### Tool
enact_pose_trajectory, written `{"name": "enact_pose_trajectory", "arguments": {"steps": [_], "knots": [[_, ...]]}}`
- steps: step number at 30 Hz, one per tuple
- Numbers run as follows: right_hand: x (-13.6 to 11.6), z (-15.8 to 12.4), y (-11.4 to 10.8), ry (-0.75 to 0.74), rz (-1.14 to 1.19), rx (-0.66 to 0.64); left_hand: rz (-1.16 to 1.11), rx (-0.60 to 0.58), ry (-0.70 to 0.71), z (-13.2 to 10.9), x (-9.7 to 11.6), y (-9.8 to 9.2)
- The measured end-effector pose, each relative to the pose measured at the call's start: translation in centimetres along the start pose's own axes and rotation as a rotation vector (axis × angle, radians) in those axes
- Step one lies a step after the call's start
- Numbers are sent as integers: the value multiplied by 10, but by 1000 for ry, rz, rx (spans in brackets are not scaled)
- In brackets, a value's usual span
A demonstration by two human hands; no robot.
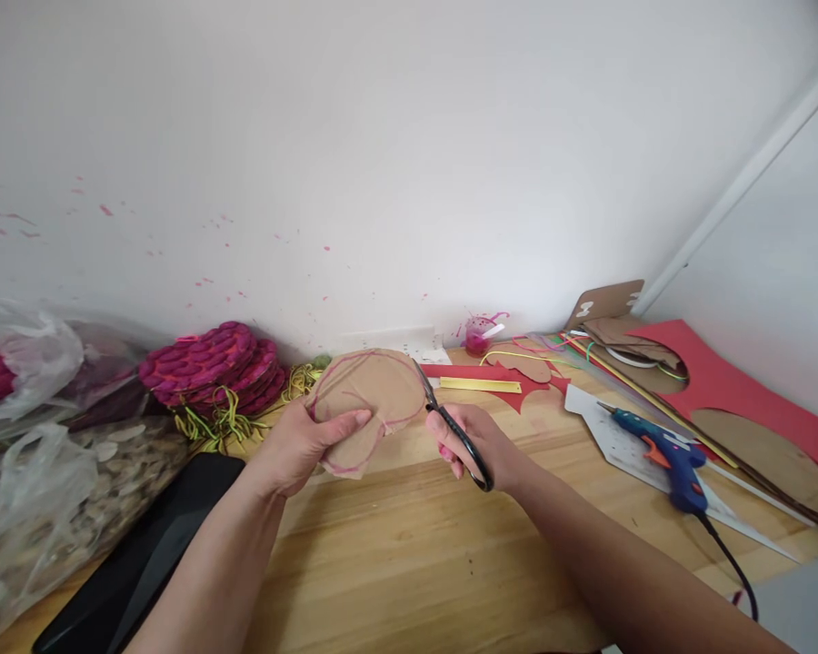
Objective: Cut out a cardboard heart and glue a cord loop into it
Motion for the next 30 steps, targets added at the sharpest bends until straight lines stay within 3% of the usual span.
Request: {"name": "enact_pose_trajectory", "arguments": {"steps": [10,30], "knots": [[-5,-3,-4,43,42,-39,10,24,-3,1,-4,-3],[-15,-8,-4,-52,-116,73,-12,-1,-33,1,2,-6]]}}
Point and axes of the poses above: each hand's wrist, its own z-axis towards the middle knuckle, its own y-axis out of the palm, x = y × z, the point moved 1 cm from there along z, towards the middle knuckle, and after that the axes turned 14 degrees about y, right-handed, at the moved point
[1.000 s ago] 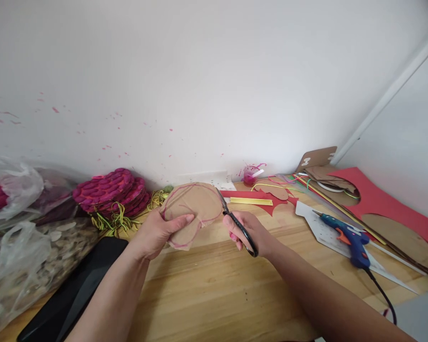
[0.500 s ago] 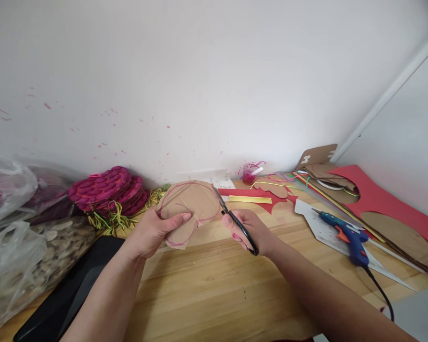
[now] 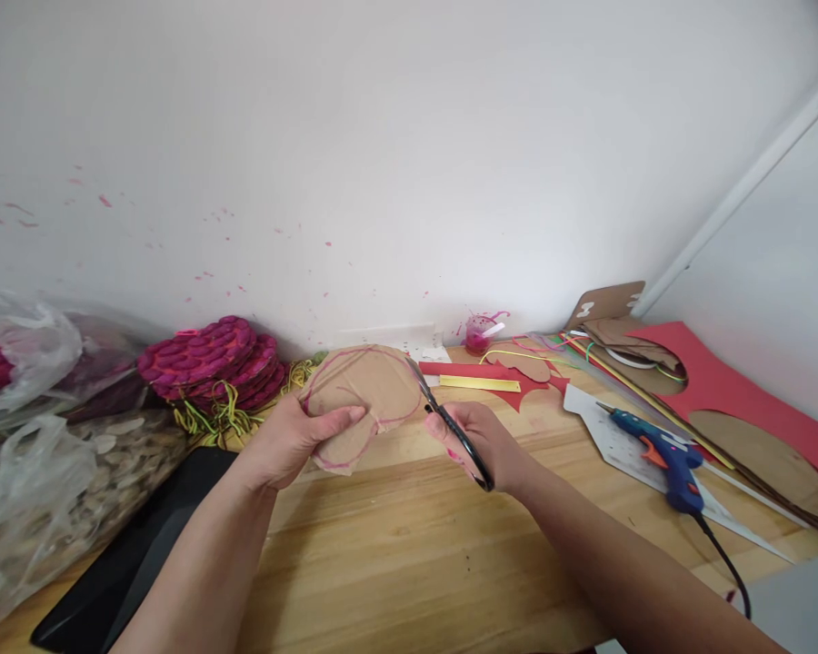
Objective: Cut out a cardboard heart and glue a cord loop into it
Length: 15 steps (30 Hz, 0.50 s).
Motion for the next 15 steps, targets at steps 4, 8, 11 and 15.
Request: {"name": "enact_pose_trajectory", "arguments": {"steps": [4,8,11,15], "knots": [[2,1,-1,-8,-12,6,-3,-18,18,1,-1,-1],[1,0,0,5,0,9,14,-17,36,2,-1,-4],[0,-1,1,32,14,-3,29,-22,21,2,-1,-6],[4,0,2,112,40,-45,48,-37,28,2,-1,-11]]}}
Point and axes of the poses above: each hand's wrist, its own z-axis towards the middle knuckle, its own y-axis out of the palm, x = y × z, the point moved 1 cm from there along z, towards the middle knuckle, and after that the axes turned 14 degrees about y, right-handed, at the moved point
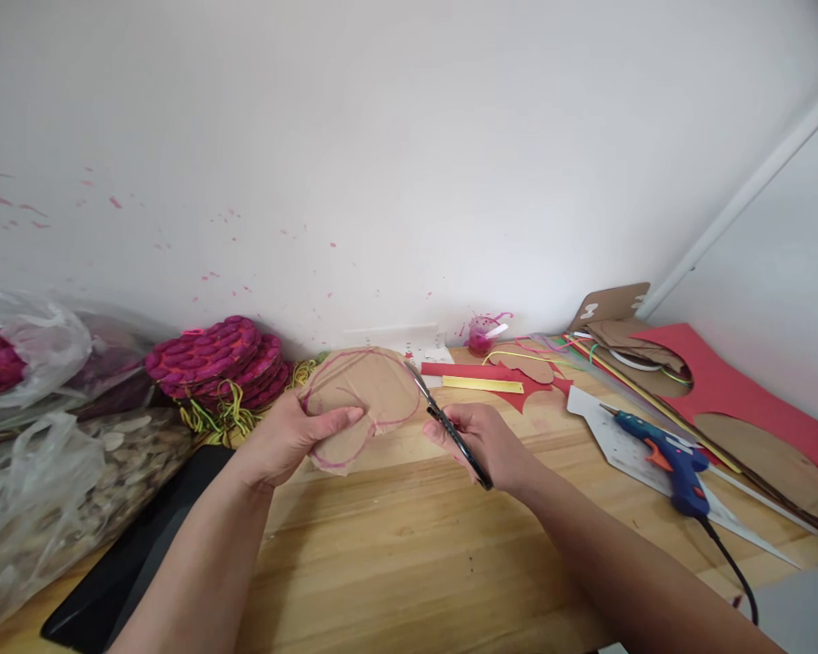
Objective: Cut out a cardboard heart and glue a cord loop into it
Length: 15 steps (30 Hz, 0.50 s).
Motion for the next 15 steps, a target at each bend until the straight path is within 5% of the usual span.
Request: {"name": "enact_pose_trajectory", "arguments": {"steps": [7,15], "knots": [[10,8,-7,22,-84,-72,58,-215,-59,0,-6,4],[0,4,-20,-124,-281,-114,66,-238,-83,1,-9,5]]}}
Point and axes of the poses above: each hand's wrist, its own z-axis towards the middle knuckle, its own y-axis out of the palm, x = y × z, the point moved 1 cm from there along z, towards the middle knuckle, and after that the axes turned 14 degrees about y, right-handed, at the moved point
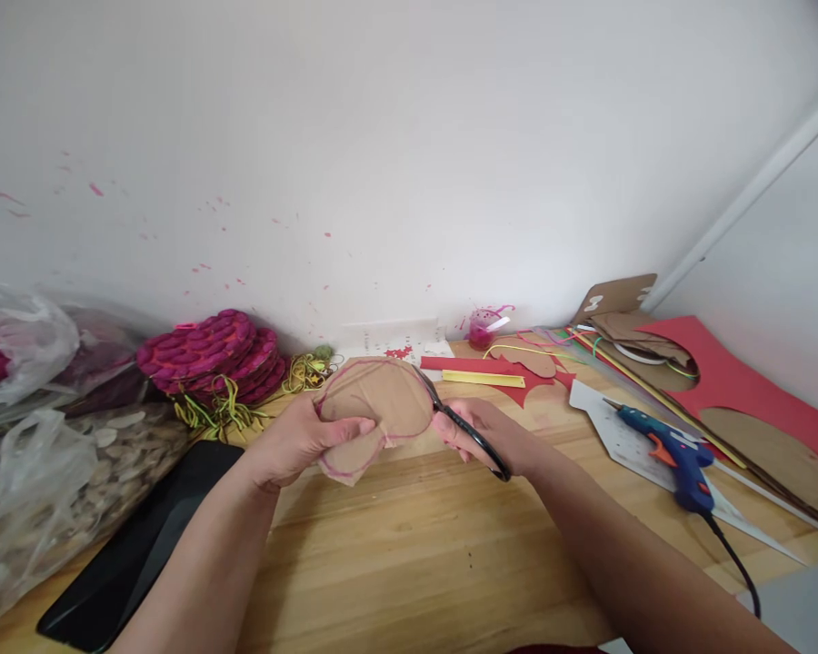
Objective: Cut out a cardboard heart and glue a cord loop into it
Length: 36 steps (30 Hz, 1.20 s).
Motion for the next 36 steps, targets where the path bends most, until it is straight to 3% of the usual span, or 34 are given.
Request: {"name": "enact_pose_trajectory", "arguments": {"steps": [36], "knots": [[-11,-5,4,16,100,40,41,-35,32,-3,12,1]]}}
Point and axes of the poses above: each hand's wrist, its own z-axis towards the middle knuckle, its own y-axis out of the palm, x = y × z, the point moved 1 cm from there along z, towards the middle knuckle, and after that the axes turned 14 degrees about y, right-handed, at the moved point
